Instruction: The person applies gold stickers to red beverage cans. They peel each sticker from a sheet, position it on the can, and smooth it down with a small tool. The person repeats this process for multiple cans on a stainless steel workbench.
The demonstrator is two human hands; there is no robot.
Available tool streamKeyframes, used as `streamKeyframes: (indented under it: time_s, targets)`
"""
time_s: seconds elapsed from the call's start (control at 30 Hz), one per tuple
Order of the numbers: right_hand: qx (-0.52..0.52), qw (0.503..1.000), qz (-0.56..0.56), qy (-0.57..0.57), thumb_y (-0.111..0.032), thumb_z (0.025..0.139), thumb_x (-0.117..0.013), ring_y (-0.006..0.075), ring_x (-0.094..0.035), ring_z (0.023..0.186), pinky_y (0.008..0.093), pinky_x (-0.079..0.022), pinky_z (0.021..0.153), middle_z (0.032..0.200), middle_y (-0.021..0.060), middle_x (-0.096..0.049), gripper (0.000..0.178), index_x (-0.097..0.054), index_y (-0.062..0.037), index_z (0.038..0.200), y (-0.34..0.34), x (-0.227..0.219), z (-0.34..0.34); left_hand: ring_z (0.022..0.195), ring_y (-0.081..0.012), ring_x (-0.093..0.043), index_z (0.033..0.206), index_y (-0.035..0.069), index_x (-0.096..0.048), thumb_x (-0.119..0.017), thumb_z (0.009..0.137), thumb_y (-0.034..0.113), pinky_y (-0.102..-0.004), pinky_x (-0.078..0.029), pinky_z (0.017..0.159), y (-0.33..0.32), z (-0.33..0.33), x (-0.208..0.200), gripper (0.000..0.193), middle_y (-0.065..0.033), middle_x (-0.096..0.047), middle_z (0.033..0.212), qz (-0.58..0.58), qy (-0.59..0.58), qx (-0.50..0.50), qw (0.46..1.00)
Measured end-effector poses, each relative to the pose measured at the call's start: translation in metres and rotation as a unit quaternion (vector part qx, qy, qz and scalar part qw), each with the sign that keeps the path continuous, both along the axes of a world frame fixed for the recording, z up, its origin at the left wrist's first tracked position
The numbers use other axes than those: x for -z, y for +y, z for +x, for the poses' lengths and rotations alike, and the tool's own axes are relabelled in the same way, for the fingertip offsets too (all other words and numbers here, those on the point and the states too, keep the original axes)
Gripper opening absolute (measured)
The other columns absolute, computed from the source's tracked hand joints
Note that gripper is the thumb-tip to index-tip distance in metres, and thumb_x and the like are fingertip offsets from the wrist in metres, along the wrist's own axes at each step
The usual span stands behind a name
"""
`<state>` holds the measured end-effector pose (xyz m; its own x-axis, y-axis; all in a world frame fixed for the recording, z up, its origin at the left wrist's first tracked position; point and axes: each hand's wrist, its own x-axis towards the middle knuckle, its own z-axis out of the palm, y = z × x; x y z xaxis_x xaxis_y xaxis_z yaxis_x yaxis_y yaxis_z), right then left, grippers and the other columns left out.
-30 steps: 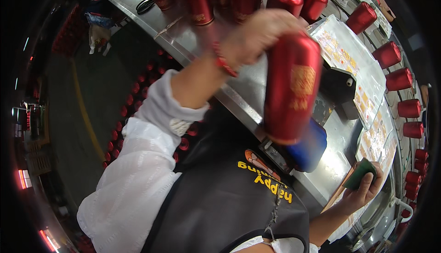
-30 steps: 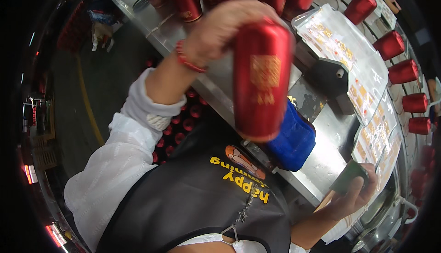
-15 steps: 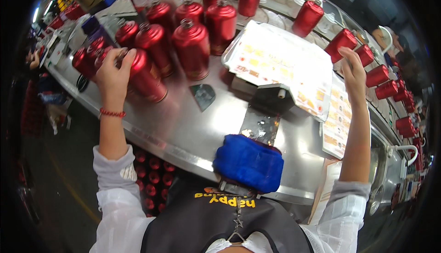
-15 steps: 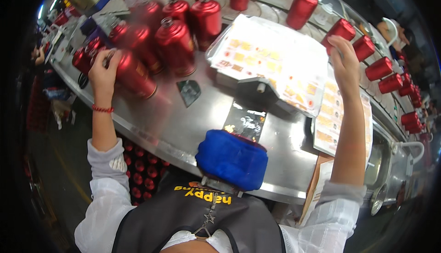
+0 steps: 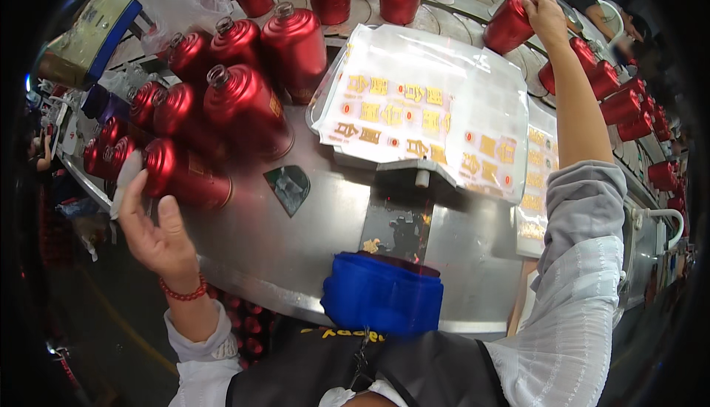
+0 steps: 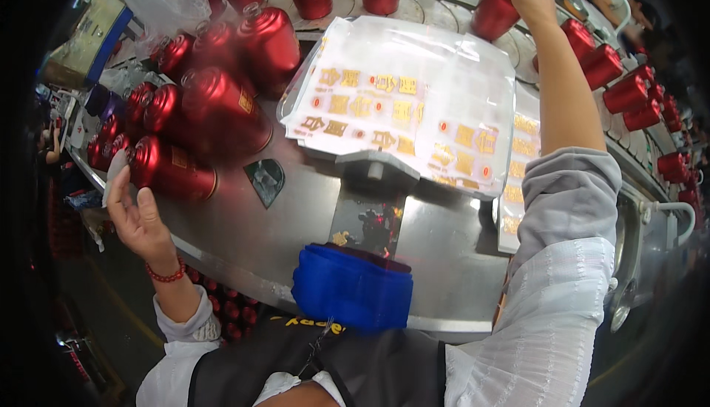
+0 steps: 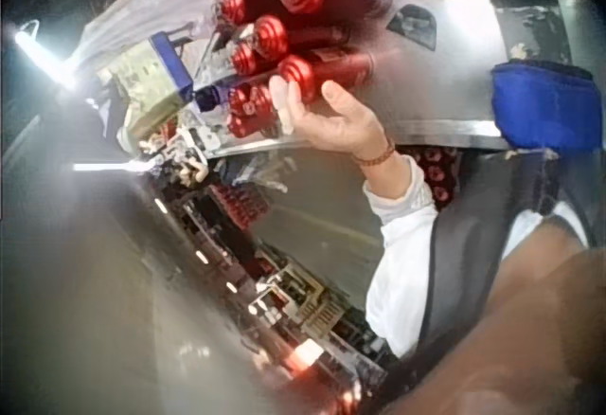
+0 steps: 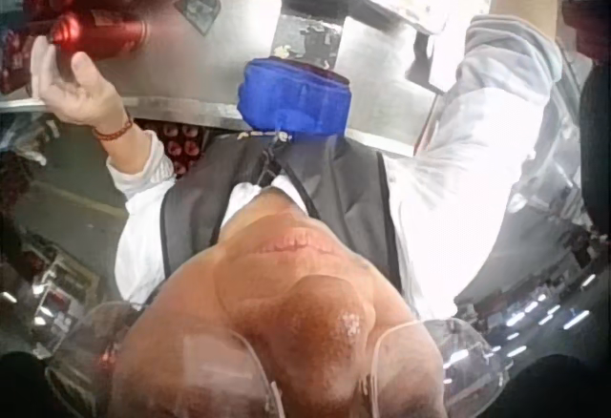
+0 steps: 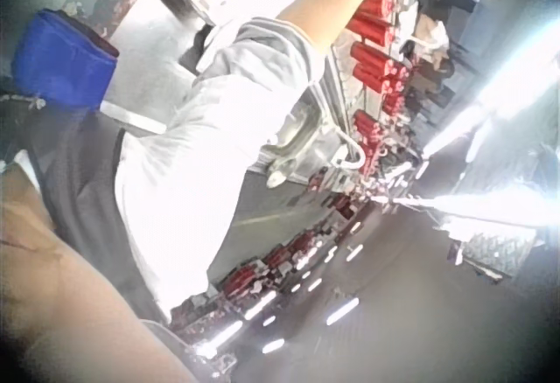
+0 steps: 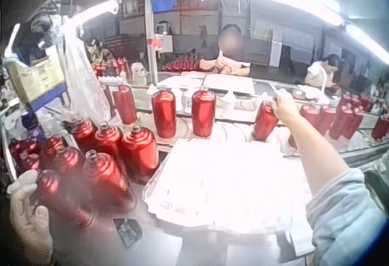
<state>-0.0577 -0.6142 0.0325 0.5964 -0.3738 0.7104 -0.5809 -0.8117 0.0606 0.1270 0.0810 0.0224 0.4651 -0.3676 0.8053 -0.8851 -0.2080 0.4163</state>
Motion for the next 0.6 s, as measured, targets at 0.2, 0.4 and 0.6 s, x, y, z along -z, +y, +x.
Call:
streamKeyframes:
  time_s: [0.2, 0.4, 0.6]
  targets:
    - [-0.122, 0.992, -0.015, 0.011, -0.028, 0.099, -0.064, 0.0244, -0.06, 0.083, 0.0325, -0.048, 0.078, 0.092, 0.0124, -0.06, 0.028, -0.063, -0.0006, 0.094, 0.09, -0.079, -0.084, 0.118, -0.0259, -0.06, 0.129, -0.009, -0.056, -0.065, 0.096, 0.01, -0.0349, -0.045, 0.104, -0.047, -0.041, 0.005, 0.039, -0.0204, -0.063, 0.126, -0.019, 0.048, 0.154, 0.987]
    - [-0.189, 0.945, 0.264, 0.051, -0.033, 0.104, -0.054, 0.022, -0.056, 0.131, 0.0372, -0.047, 0.111, 0.138, 0.007, -0.061, 0.04, -0.06, -0.0154, 0.14, 0.225, -0.176, -0.184, 0.129, -0.0242, -0.053, 0.145, -0.006, -0.038, -0.062, 0.099, 0.026, -0.0365, -0.044, 0.108, -0.097, -0.095, -0.014, 0.06, -0.0184, -0.055, 0.136, 0.008, 0.311, 0.464, 0.83]
    - [-0.316, 0.745, 0.584, -0.067, -0.038, 0.105, -0.054, 0.0095, -0.06, 0.096, 0.0257, -0.05, 0.081, 0.107, 0.0052, -0.065, 0.041, -0.065, -0.0018, 0.119, 0.398, -0.054, -0.109, 0.115, -0.0152, -0.057, 0.15, -0.001, -0.031, -0.069, 0.094, 0.045, -0.0286, -0.05, 0.093, -0.122, -0.154, 0.0, 0.082, -0.0107, -0.055, 0.133, 0.036, 0.502, 0.556, 0.661]
